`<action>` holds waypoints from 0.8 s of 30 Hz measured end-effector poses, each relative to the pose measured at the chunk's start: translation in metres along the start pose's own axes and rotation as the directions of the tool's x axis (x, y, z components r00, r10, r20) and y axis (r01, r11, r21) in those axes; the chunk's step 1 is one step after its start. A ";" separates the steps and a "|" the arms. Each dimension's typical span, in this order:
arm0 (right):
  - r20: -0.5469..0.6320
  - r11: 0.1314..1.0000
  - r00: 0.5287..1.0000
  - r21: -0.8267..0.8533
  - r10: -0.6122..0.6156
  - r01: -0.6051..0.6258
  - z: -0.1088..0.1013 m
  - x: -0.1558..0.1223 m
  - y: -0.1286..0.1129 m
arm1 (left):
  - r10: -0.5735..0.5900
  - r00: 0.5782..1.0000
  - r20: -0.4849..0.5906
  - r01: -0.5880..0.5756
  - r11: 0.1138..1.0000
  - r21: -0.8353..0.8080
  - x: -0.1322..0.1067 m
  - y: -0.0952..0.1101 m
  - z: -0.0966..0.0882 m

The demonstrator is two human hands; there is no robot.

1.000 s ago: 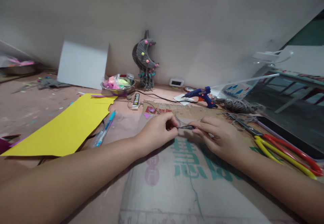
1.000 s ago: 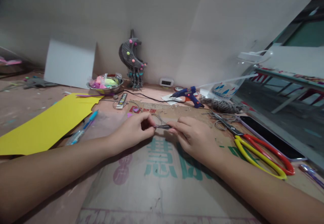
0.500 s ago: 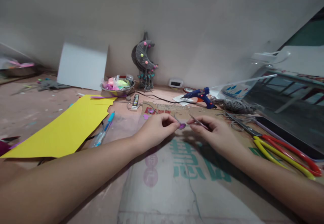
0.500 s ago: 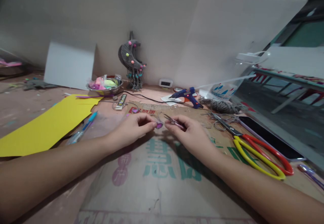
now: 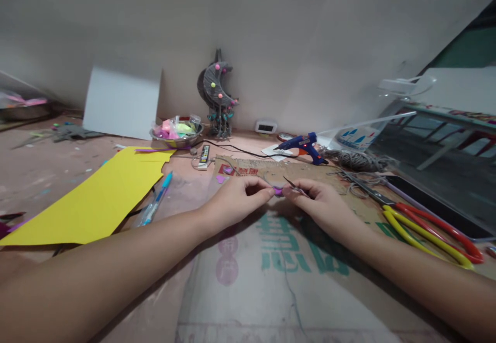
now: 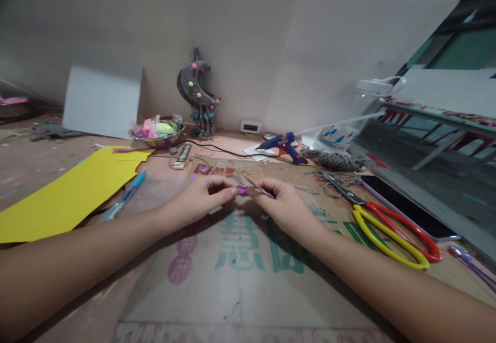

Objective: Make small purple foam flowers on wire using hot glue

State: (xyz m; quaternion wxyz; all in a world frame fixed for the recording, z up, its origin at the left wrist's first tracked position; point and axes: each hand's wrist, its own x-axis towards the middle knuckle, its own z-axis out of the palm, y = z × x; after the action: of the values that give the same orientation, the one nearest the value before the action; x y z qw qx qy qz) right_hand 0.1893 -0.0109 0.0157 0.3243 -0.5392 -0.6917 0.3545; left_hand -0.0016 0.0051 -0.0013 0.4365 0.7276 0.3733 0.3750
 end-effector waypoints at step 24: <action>0.219 0.246 0.665 -0.811 -0.714 0.531 -0.026 0.000 0.005 | 0.000 1.000 -0.029 0.003 0.995 0.104 0.000 -0.001 0.000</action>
State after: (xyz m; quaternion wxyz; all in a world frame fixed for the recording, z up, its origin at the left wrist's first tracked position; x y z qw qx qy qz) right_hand 0.2138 -0.0066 0.0253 0.2103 -0.3336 -0.8902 -0.2279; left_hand -0.0021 0.0055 -0.0023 0.3930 0.7435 0.3990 0.3654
